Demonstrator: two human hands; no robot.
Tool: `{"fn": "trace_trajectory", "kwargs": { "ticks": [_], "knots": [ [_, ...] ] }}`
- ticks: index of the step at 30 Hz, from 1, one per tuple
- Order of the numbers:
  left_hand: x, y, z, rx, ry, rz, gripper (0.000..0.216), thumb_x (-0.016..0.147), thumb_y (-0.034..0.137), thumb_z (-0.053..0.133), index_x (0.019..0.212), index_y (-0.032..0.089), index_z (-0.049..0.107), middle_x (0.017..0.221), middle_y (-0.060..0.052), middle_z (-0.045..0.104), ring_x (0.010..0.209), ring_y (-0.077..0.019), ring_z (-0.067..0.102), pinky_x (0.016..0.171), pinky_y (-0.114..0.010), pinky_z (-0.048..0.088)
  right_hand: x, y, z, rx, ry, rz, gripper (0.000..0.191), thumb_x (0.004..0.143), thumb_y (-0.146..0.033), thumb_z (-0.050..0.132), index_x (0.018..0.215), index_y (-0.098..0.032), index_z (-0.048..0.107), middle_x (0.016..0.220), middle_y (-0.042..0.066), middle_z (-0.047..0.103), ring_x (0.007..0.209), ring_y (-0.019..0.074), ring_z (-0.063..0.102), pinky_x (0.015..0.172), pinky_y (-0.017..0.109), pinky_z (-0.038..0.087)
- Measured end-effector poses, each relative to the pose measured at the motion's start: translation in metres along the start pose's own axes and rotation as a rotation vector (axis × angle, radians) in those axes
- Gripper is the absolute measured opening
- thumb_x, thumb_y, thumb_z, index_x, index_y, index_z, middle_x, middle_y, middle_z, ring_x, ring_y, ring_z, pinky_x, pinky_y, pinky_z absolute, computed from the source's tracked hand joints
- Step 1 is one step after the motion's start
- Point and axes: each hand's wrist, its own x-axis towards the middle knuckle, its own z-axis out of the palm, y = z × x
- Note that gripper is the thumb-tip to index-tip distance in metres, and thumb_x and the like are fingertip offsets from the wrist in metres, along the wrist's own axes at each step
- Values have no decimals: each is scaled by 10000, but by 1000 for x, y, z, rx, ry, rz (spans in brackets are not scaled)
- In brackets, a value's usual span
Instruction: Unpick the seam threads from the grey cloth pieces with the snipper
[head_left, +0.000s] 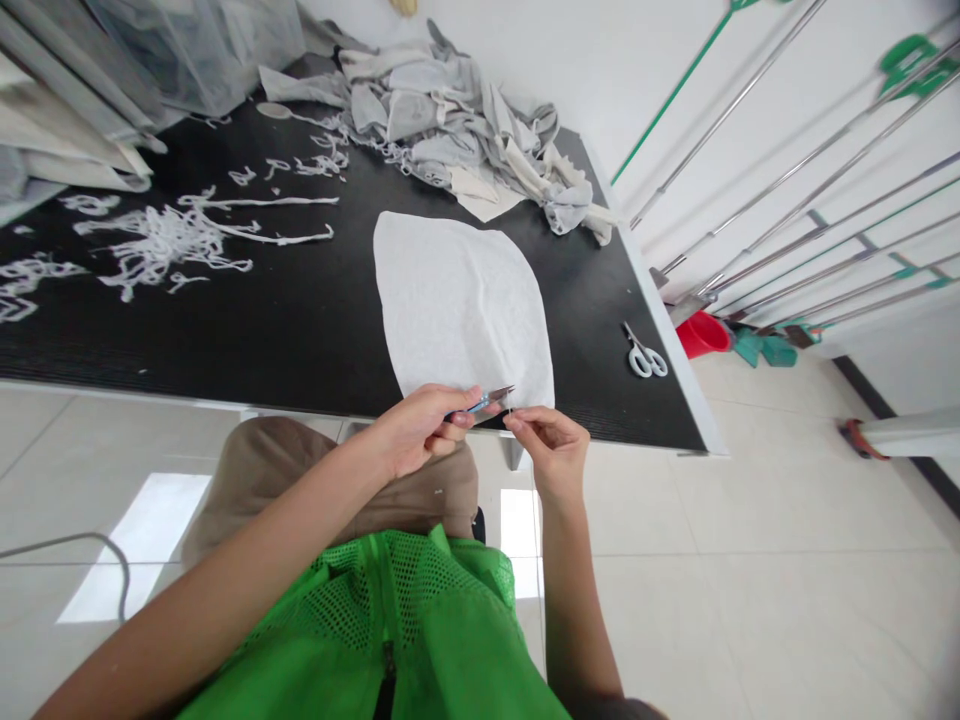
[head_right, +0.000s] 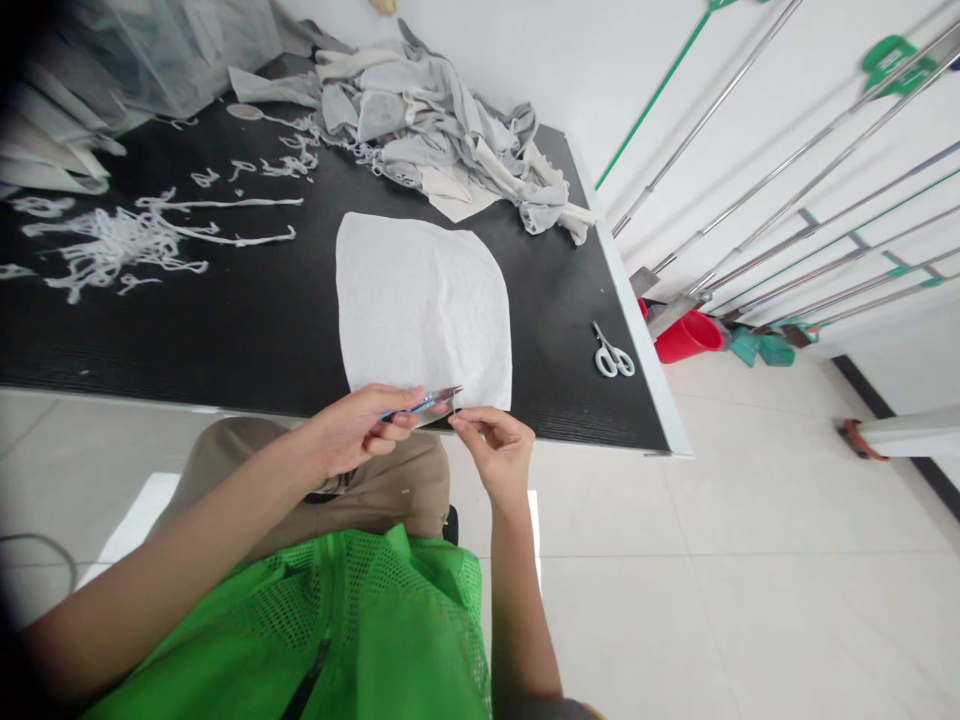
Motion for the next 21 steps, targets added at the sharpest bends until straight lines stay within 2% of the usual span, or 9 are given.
{"fn": "trace_trajectory", "kwargs": {
  "ticks": [7, 12, 17, 21],
  "knots": [
    [1, -3, -1, 10, 9, 27, 237, 872, 312, 640, 899, 79, 678, 595, 71, 321, 435, -18, 122, 385, -178, 25, -2, 1, 1, -4, 7, 1, 76, 724, -235, 814, 779, -247, 762, 771, 19, 755, 705, 179, 685, 678, 326, 556],
    [-6, -6, -4, 22, 0, 28, 290, 857, 378, 659, 908, 92, 670, 612, 69, 329, 444, -19, 124, 391, -180, 17, -1, 3, -1, 34, 47, 21, 95, 698, -258, 831, 751, -242, 754, 737, 17, 748, 676, 177, 682, 660, 324, 559],
    [-36, -16, -18, 44, 74, 55, 392, 823, 471, 689, 923, 92, 674, 633, 69, 329, 465, -18, 135, 398, -180, 29, -5, 2, -1, 130, 103, 65, 112, 677, -234, 841, 743, -244, 751, 726, 9, 746, 680, 163, 684, 668, 303, 557],
    [-68, -34, -36, 96, 157, 107, 423, 797, 525, 705, 856, 110, 654, 640, 64, 361, 468, -17, 171, 406, -189, 48, -16, -12, -5, 131, 144, 48, 120, 671, -221, 844, 739, -223, 745, 703, 4, 731, 649, 141, 665, 626, 269, 545]
  ]
}}
